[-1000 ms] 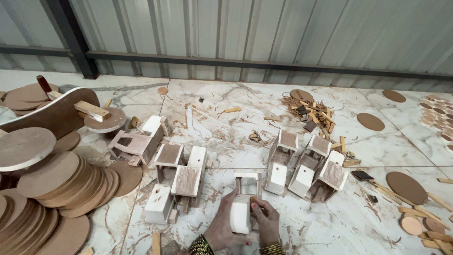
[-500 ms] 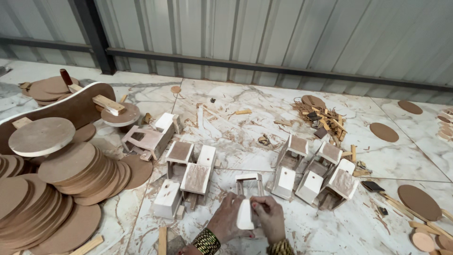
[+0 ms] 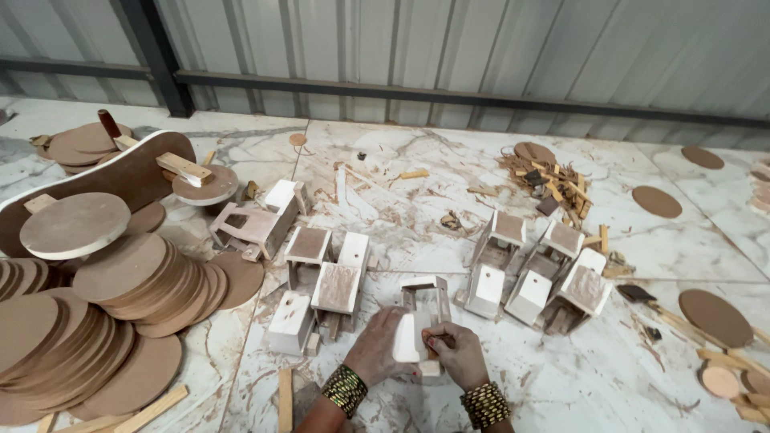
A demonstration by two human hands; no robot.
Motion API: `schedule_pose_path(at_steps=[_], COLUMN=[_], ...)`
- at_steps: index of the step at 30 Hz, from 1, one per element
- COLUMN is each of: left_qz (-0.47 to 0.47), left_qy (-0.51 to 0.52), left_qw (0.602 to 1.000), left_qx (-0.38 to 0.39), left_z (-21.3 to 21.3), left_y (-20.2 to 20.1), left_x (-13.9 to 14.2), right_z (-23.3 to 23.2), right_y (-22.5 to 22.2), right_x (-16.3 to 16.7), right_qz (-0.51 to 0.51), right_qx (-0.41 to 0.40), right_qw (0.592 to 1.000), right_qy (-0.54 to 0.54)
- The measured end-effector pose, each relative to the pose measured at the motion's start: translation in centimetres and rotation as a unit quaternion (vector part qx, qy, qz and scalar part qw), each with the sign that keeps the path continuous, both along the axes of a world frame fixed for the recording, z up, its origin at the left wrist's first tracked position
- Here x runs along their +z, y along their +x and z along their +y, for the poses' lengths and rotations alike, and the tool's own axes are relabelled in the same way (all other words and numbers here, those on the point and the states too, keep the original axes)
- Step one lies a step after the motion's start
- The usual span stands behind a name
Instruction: The person sits on the workshop floor and sands small white wooden miniature furniture pieces one at a time, rubbing a small abrasive block over their surfaces, then sets each finished piece aside with the growing group of completed pieces.
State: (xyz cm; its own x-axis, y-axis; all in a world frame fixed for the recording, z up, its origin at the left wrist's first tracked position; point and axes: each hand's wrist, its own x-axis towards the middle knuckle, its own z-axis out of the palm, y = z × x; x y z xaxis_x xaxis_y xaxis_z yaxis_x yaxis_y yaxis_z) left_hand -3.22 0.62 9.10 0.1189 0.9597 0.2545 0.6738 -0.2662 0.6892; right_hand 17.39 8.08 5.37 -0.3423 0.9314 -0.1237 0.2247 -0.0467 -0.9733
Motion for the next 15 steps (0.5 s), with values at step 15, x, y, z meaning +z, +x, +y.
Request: schedule_pose_path(at_steps=[15], left_qz=[0.022], left_qy=[-0.020], left_qw=[1.000], left_qx=[0.004], left_z=[0.5], left_y=[-0.1], left_x=[0.3], right_z=[-1.3], right_y=[1.3], right_x=[-7.0], right_qz=[0.127], right_qx=[-0.075], right_qw=[0.988], right_qy=[0.053])
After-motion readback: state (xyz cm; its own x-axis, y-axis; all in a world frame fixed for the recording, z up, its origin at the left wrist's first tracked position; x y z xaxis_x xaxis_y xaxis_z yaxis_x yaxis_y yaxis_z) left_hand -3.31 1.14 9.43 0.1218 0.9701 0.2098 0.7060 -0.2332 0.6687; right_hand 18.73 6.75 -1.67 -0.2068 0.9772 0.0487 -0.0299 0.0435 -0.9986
